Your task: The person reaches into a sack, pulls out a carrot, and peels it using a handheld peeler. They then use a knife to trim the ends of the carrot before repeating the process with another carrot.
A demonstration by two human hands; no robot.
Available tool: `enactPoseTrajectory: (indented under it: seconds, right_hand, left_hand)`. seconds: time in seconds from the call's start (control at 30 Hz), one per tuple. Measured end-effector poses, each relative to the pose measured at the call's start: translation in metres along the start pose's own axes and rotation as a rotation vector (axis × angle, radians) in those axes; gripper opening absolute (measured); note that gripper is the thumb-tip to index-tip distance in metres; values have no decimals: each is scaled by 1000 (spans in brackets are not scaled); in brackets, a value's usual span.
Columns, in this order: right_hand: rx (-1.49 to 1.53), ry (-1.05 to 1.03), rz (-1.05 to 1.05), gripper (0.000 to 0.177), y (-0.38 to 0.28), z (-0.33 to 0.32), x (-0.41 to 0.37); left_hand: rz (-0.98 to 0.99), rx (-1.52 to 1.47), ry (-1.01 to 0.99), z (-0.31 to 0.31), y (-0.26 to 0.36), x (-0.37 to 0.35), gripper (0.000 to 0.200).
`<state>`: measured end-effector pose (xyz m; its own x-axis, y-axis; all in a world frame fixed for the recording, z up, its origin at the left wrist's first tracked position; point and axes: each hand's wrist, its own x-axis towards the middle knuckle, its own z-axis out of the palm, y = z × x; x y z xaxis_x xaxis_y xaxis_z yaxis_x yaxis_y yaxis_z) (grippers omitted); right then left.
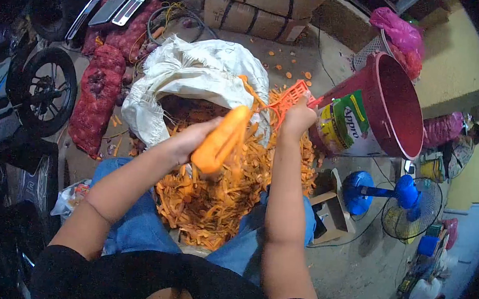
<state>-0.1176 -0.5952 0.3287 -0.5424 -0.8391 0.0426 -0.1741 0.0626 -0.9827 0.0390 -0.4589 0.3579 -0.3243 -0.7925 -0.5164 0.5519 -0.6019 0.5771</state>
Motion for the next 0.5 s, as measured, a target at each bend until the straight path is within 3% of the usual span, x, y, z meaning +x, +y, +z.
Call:
enactPoseTrajectory:
  seconds: [0.07, 0.2, 0.3, 0.4, 0.5]
  right_hand:
    - [317, -168, 52, 23, -12, 2, -16]
    - [440, -336, 59, 18, -41, -7, -69]
    - [345, -439, 112, 14, -46, -19, -87]
    - [363, -524, 12, 14, -53, -30, -96]
    - [-146, -697, -276, 19, -44, -38, -101]
  left_hand:
    - [11, 4, 108, -15, 6, 9, 39]
    - [20, -81, 120, -17, 15, 8, 40]
    - [29, -151, 63, -21, 10, 15, 37]
    - [31, -144, -16, -23, 11, 12, 37]
    - [40, -209, -35, -30, 9, 18, 37]
